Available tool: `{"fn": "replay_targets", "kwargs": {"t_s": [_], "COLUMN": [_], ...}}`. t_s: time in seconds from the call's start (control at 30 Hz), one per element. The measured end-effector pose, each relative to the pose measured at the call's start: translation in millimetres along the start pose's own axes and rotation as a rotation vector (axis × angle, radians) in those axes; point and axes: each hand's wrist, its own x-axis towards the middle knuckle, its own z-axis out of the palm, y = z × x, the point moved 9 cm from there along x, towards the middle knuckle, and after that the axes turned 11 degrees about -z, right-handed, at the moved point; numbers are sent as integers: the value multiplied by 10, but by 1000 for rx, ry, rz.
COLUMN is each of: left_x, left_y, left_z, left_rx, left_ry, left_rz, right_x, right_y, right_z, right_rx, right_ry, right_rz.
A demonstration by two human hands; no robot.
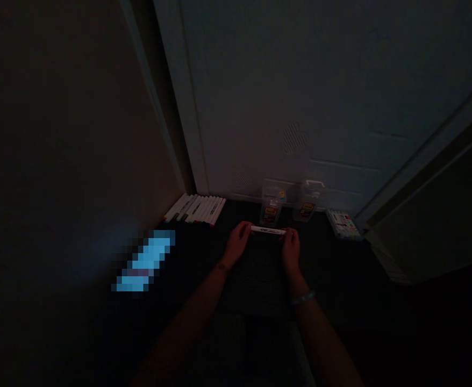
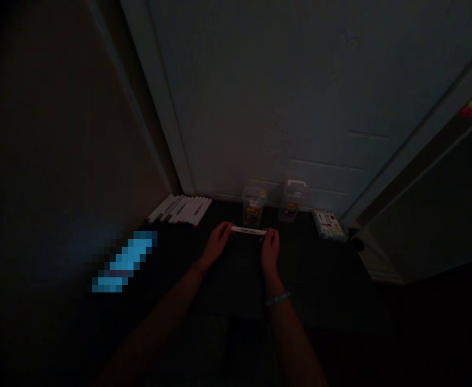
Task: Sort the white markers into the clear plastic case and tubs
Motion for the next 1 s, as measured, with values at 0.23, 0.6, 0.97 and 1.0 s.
{"fn": "replay_targets", "kwargs": {"t_s": [0.23, 0.6, 0.97, 1.0], "left_x": [8, -4, 7, 6], "left_y": [0, 4, 41, 40], "left_z": [-14, -25, -67, -70], "left_rx": [18, 27, 45, 50], "left_ry": [13, 22, 47, 49], "left_rz": [0, -13, 14, 15], "right_x": [-1, -3, 4, 3], "right_y": [-35, -32, 68, 69], "right_z": [-5, 24, 56, 54], "right_rx": [-39, 15, 18, 17], "right_ry": [-1, -21, -22, -19], "right_rz": [-25, -20, 25, 26]}}
